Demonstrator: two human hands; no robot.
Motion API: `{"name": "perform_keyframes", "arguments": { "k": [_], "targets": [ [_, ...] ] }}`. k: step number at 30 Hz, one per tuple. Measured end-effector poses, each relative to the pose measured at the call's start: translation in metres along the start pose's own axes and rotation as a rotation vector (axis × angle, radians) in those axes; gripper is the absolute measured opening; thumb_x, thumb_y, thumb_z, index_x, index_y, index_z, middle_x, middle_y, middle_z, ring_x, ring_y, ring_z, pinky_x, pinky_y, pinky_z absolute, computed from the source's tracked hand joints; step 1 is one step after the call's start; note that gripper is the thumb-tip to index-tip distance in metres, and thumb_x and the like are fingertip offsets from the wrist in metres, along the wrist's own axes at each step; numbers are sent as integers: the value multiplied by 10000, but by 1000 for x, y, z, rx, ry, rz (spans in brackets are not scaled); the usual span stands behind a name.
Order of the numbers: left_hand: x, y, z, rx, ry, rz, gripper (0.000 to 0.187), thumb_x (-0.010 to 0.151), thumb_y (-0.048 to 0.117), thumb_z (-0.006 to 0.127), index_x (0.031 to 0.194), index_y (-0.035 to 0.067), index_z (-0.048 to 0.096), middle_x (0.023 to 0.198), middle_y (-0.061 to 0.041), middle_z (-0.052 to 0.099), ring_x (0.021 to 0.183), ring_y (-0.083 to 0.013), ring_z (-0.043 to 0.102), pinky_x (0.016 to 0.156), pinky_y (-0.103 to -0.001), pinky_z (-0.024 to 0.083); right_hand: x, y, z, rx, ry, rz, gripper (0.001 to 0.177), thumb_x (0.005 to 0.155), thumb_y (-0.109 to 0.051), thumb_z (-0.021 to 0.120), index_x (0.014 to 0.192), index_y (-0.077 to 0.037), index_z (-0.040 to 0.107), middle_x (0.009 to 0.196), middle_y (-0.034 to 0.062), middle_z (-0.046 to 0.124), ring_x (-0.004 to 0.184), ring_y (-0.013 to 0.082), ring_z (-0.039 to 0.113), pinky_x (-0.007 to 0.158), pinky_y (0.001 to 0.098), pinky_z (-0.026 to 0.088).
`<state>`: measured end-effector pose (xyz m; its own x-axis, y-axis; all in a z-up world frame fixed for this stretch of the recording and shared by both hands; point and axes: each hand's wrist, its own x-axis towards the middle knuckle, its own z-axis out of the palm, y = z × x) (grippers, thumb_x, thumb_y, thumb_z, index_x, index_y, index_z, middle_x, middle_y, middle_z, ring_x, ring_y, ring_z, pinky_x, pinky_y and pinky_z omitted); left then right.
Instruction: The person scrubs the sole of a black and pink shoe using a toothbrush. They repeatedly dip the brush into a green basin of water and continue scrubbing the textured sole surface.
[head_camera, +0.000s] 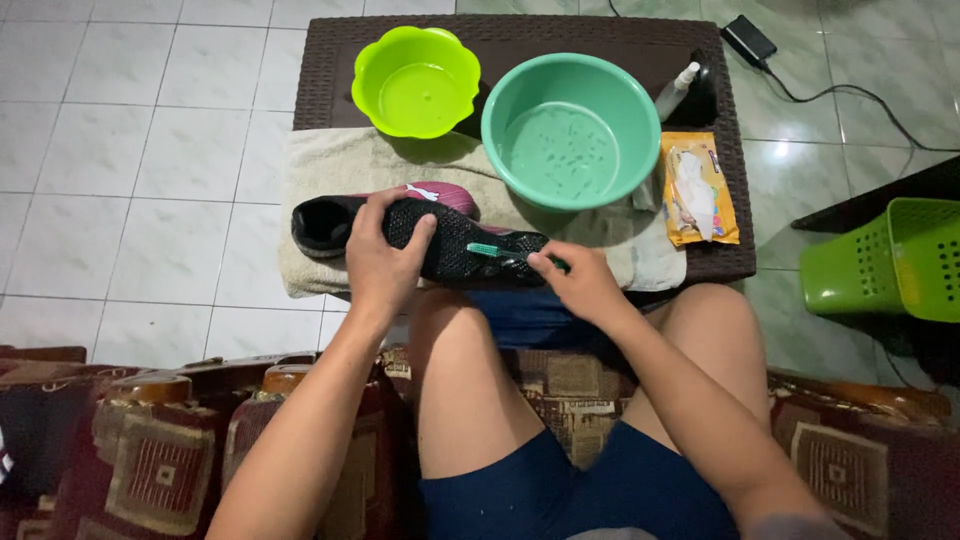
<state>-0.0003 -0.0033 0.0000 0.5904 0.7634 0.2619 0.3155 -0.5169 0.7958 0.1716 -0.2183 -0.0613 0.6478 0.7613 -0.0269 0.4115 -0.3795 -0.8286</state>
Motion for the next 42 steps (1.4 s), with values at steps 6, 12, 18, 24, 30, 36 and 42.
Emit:
{"name": "perform_keyframes", "arguments": {
  "k": [6,12,18,24,30,36,42],
  "targets": [
    [1,1,-1,-14,-4,-2,418,879,320,815,1239,229,622,1103,-104,651,1099,-395,664,935,-523,520,-5,-7,-46,-78,-186,280,393,1040,-416,580,970,-58,724,1118,272,738,1226,518,595,1065,608,431],
    [-2,2,2,24,25,54,400,883,320,802,1231,246,620,1046,-81,638,1032,-374,678,887,-510,534,-5,-7,-35,-28,-161,142,348,1042,-357,590,916,-50,691,911,256,728,1047,500,667,948,559,489],
    [-4,-1,3,29,42,89,409,874,326,812,1220,231,616,1043,-78,641,1025,-364,680,877,-499,540,4,-27,-12,-50,-102,19,272,997,-356,655,861,-131,728,626,169,639,742,357,671,754,437,519],
    [-1,-4,0,19,6,41,404,881,322,806,1227,240,614,1063,-99,640,1044,-392,673,904,-517,533,-4,-15,-58,-34,-255,318,346,1020,-325,589,1026,-17,747,1142,253,734,1096,430,684,851,496,588],
    [1,-10,3,24,5,21,428,867,345,817,1236,258,620,1096,-82,650,1076,-369,671,928,-502,529,-8,51,-96,-137,-214,357,357,1001,-368,651,895,-44,756,1005,263,744,1062,472,674,936,547,486],
    [-2,-7,1,20,6,53,403,883,332,805,1227,241,615,1105,-86,648,1090,-371,668,942,-505,520,4,22,-71,-48,-151,218,419,1029,-462,636,963,-70,768,1169,216,731,1294,447,570,1104,548,406],
    [-2,-10,0,13,-2,63,397,890,311,805,1231,230,618,1120,-88,651,1101,-372,661,951,-513,512,4,22,-63,-36,-140,249,401,1015,-431,648,956,-54,773,1168,235,734,1259,452,598,1081,560,419]
  ]
}}
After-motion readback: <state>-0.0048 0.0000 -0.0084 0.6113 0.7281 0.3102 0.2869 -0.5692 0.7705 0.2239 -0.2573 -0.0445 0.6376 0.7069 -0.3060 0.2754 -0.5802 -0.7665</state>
